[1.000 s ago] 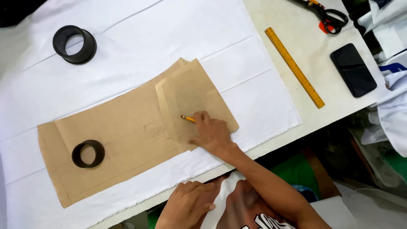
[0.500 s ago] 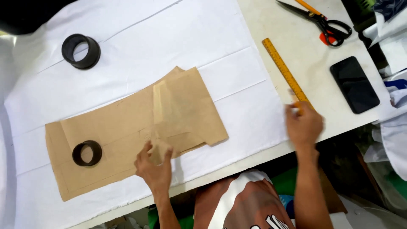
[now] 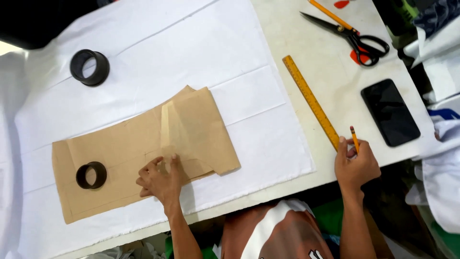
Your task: Tracing a paper pattern onto white fabric using a pencil and a ruler.
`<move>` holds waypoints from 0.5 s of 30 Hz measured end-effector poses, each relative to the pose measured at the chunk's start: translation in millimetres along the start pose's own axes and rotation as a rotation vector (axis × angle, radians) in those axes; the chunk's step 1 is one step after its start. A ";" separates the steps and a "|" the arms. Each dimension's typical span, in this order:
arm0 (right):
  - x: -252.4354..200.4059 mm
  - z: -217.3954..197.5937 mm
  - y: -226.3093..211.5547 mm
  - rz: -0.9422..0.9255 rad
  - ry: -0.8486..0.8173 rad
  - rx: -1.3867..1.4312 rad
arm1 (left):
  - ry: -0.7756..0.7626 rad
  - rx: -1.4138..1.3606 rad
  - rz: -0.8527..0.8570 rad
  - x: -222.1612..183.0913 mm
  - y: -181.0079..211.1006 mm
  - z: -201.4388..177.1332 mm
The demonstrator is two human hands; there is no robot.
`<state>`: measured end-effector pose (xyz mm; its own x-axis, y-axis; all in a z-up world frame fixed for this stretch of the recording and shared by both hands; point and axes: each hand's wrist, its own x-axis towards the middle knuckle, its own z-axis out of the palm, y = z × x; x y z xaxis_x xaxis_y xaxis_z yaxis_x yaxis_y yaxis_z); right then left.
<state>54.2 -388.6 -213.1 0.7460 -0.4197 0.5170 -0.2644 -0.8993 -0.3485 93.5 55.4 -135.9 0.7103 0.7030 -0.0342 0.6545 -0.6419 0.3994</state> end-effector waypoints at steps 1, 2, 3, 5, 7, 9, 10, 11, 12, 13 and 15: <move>0.1 -0.6 0.2 -0.007 0.003 0.014 | 0.014 -0.003 -0.006 2.3 2.3 2.4; 0.6 -0.7 0.2 0.012 -0.021 0.008 | -0.049 -0.011 -0.046 3.5 3.0 4.4; 0.7 -1.0 -0.7 0.030 -0.045 0.002 | -0.113 -0.020 -0.085 5.7 3.1 5.7; -2.1 -3.5 13.2 0.016 -0.044 -0.005 | -0.056 -0.064 -0.039 16.3 -26.1 47.7; -12.1 -3.0 16.9 -0.024 -0.060 0.043 | 0.053 -0.090 -0.028 20.7 -53.5 61.0; -19.5 7.3 29.3 0.023 -0.137 -0.147 | 0.099 -0.277 0.185 25.1 -57.1 72.9; -23.8 17.1 32.9 -0.004 -0.129 -0.096 | 0.155 -0.278 0.167 18.3 -32.4 48.4; -26.9 29.6 37.6 0.026 -0.164 -0.045 | 0.072 -0.424 0.054 11.2 -6.5 26.4; -35.6 25.9 53.7 0.066 -0.208 -0.030 | -0.050 -0.572 -0.056 -5.9 19.8 10.1; -29.1 29.2 43.2 0.047 -0.210 -0.015 | -0.030 -0.577 -0.068 1.2 11.9 14.3; -26.5 18.9 37.7 0.073 -0.215 0.002 | 0.299 -0.211 -0.012 6.2 -0.9 34.6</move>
<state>36.0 -409.1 -254.7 0.8382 -0.4475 0.3116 -0.3214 -0.8671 -0.3807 106.3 49.8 -168.2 0.5758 0.7883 0.2170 0.5723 -0.5781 0.5816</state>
